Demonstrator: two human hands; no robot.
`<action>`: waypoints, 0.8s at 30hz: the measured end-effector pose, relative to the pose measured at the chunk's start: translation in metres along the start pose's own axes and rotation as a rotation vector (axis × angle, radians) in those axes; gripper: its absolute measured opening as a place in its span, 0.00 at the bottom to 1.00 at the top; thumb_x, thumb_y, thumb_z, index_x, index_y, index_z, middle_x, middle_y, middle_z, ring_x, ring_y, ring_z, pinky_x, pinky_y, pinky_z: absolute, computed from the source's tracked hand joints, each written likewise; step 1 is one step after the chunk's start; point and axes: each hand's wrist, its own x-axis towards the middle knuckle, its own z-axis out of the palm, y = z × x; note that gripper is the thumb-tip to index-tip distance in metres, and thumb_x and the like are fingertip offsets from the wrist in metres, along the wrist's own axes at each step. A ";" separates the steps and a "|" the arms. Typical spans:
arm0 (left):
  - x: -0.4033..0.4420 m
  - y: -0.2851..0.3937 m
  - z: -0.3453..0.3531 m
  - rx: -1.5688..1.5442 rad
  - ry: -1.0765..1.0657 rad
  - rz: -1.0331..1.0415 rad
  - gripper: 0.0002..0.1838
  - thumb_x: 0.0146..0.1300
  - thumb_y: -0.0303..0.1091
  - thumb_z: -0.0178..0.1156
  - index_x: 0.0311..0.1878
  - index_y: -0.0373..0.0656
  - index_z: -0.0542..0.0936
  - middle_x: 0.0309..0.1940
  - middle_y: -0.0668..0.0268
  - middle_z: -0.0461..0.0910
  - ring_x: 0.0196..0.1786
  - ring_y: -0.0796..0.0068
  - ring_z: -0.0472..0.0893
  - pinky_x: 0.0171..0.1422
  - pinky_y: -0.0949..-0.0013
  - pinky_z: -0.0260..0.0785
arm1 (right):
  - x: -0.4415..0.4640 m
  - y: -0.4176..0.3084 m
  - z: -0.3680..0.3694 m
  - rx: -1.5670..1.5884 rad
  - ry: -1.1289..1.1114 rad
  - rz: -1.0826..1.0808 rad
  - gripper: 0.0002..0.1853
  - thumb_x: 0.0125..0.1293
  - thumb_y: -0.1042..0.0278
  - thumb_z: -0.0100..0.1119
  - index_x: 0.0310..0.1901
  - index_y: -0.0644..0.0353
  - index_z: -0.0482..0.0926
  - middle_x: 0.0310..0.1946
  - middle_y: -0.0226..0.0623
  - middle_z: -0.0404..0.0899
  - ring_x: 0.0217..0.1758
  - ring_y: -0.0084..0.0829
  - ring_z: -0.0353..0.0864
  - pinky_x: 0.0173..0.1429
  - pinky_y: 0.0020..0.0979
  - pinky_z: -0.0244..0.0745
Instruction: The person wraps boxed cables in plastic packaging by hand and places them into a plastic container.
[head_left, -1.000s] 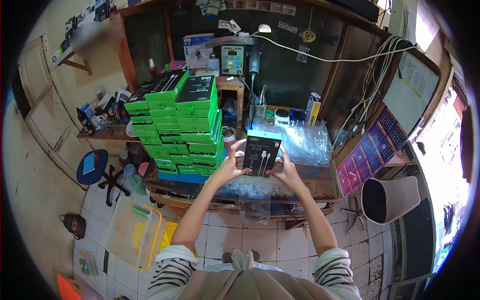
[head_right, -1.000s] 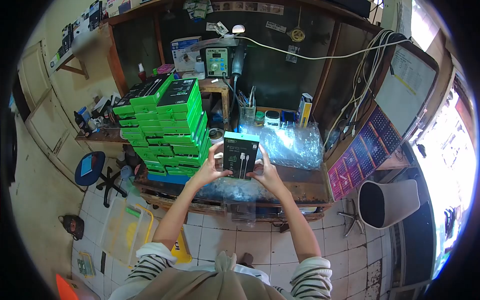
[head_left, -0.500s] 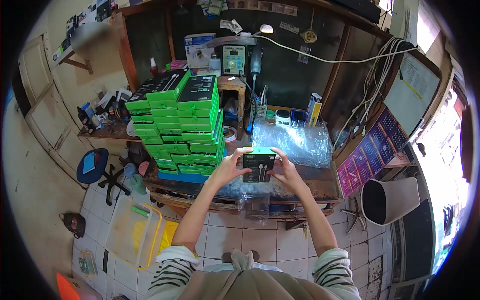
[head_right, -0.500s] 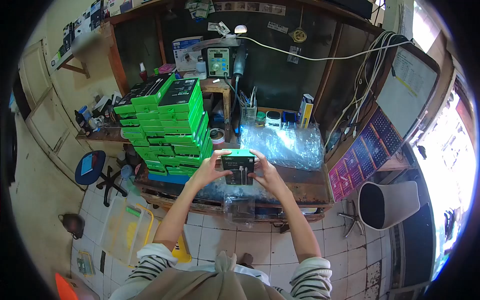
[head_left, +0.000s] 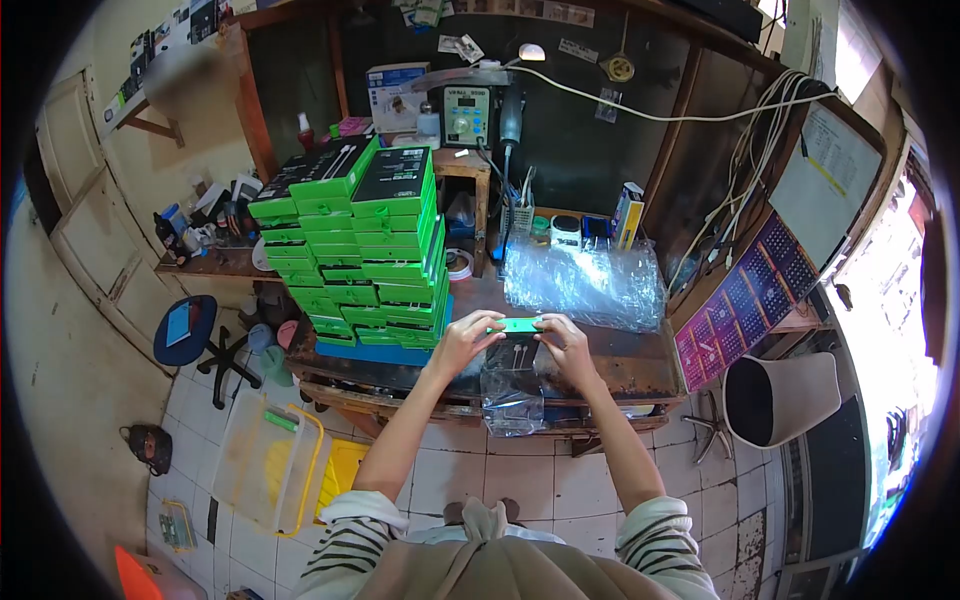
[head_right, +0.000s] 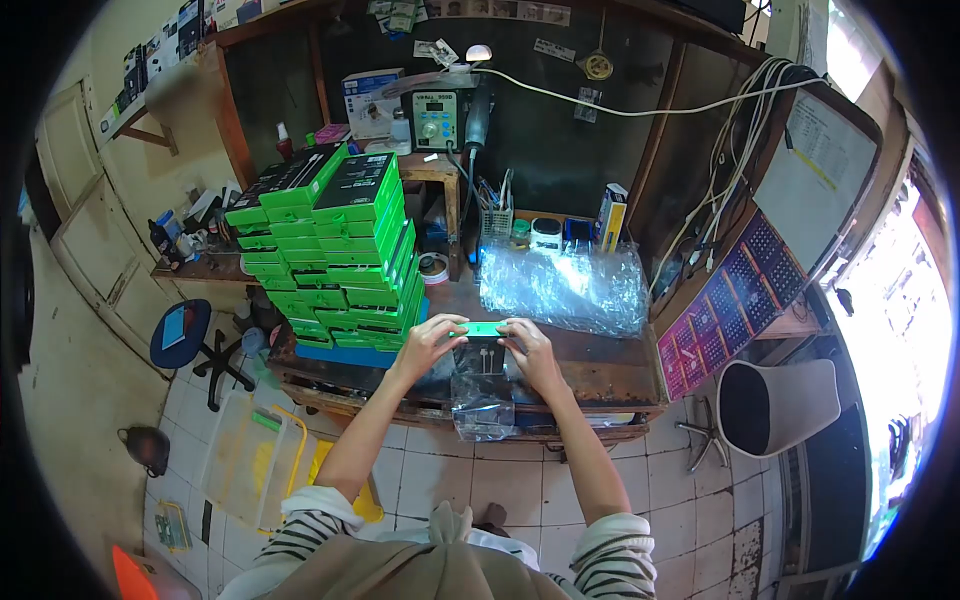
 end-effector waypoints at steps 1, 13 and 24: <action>0.000 0.001 0.000 -0.008 0.002 0.018 0.08 0.53 0.31 0.62 0.33 0.40 0.75 0.40 0.65 0.78 0.38 0.63 0.79 0.40 0.65 0.73 | -0.002 0.000 0.000 0.012 0.012 0.013 0.10 0.53 0.76 0.61 0.38 0.61 0.75 0.41 0.41 0.76 0.45 0.42 0.76 0.46 0.36 0.72; 0.009 0.013 0.005 -0.055 0.109 -0.078 0.13 0.50 0.27 0.64 0.40 0.40 0.74 0.35 0.65 0.74 0.38 0.68 0.78 0.42 0.69 0.72 | -0.002 -0.003 0.005 0.290 0.093 0.306 0.13 0.54 0.75 0.62 0.41 0.63 0.73 0.41 0.37 0.77 0.44 0.29 0.77 0.49 0.27 0.70; -0.009 0.004 0.047 -0.864 0.454 -0.689 0.05 0.57 0.27 0.61 0.36 0.36 0.78 0.33 0.68 0.79 0.38 0.84 0.76 0.45 0.80 0.67 | -0.011 0.000 0.035 0.798 0.288 0.523 0.09 0.58 0.73 0.59 0.41 0.60 0.74 0.36 0.30 0.77 0.41 0.18 0.73 0.47 0.21 0.67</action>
